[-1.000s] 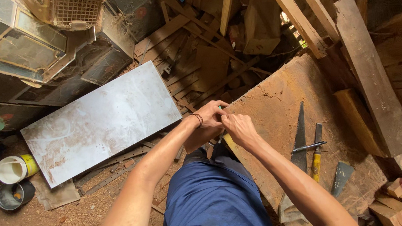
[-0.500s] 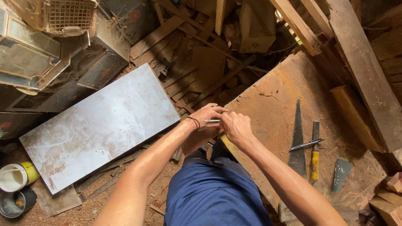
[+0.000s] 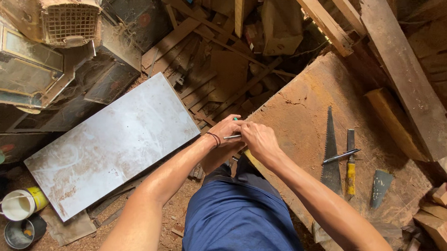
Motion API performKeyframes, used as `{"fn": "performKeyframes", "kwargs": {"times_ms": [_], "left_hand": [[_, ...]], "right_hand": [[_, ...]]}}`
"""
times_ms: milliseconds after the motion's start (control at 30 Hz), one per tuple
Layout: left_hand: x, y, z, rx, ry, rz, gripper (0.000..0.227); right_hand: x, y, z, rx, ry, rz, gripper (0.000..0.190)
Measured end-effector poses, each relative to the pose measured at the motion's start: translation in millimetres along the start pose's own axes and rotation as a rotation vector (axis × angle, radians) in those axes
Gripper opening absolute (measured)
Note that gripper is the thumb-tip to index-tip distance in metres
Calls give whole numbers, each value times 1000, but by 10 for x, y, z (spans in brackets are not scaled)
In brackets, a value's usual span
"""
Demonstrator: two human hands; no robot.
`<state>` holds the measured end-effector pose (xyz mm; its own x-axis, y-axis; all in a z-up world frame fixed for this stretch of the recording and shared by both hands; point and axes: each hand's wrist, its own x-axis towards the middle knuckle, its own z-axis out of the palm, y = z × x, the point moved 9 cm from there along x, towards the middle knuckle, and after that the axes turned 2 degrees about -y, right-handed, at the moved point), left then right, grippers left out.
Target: The person marks a small wooden plank with a pen, secures it to a workbench using a green clamp, and then uses a hand saw to cut the plank along the marked line. The person removes the clamp after the cut is complete.
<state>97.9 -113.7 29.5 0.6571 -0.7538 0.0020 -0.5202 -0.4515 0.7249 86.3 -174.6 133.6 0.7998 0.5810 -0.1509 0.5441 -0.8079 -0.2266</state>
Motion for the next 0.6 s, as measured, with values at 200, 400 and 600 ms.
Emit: {"fn": "performKeyframes", "kwargs": {"times_ms": [200,400,600], "left_hand": [[9,-18,22,-25,16,-35,46],[-72,75,-114,-89,107,22,40],[-55,-43,-27,-155,19,-243,43]], "right_hand": [[33,157,419,-59,-261,183,16],[72,-9,142,-89,-146,163,15],[99,-293,-481,-175,-21,-84,91]]}}
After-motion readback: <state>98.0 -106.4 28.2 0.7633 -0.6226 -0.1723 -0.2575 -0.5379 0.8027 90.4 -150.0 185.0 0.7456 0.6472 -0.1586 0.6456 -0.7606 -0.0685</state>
